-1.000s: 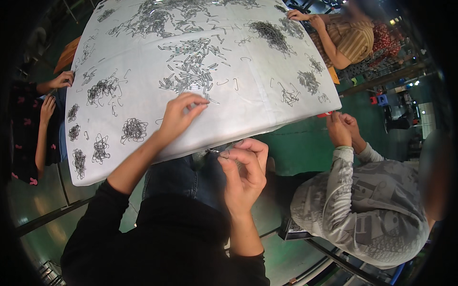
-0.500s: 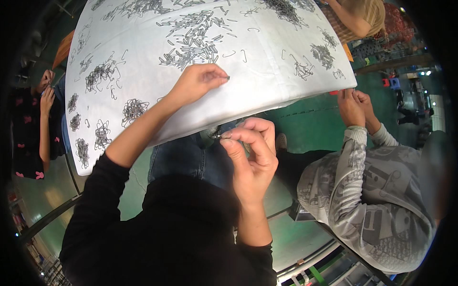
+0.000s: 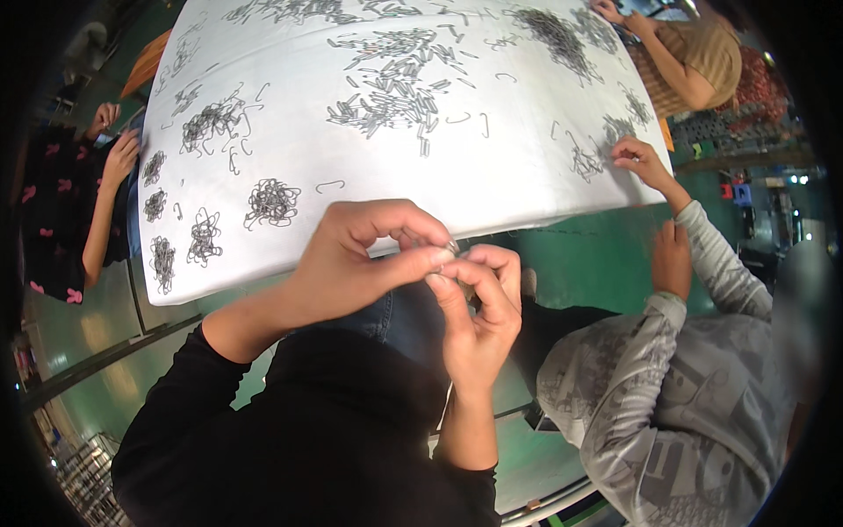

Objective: The person repeatedly picks up small metal wire pieces from a white table, links them together by hand, and places the assembled chains onto a nearby metal rack. Other workers are visible at the same table performing similar actions.

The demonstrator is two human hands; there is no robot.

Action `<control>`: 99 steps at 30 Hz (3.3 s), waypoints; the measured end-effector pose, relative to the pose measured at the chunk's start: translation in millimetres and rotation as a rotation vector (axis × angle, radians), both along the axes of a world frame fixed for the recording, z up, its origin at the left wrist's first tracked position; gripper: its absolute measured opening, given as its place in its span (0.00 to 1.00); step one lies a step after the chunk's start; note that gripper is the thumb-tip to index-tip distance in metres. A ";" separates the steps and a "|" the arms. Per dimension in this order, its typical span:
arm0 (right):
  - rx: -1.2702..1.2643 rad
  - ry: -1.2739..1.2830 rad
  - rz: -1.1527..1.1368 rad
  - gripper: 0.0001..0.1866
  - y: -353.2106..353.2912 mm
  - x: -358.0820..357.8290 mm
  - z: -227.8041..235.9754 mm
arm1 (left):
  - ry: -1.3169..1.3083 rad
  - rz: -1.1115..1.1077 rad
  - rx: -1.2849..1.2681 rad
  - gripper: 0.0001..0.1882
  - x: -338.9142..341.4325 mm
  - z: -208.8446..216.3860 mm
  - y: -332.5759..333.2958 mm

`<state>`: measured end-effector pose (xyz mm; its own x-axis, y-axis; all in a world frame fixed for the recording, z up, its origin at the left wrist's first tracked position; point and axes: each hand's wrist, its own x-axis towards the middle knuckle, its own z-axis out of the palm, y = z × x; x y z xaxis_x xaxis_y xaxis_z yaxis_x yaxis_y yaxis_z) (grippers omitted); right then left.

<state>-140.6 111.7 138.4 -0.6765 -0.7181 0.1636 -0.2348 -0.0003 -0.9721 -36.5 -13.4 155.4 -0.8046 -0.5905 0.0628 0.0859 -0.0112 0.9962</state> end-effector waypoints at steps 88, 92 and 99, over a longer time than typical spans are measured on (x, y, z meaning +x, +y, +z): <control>-0.342 0.600 -1.424 0.17 385.0 123.3 329.9 | -0.084 -0.448 -1.189 0.23 -146.0 -192.2 -12.9; -0.382 0.588 -1.569 0.17 425.1 163.8 329.3 | -0.093 -0.451 -1.194 0.23 -146.9 -193.2 -15.1; -0.348 0.502 -1.694 0.19 516.5 221.3 318.6 | -0.104 -0.481 -1.222 0.18 -148.2 -193.7 -16.3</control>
<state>80.7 628.3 456.9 -0.4065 0.7376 0.5392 -0.4382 0.3605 -0.8234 -184.7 -29.7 -38.3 -0.9505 0.1472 0.2738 0.2491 0.8876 0.3875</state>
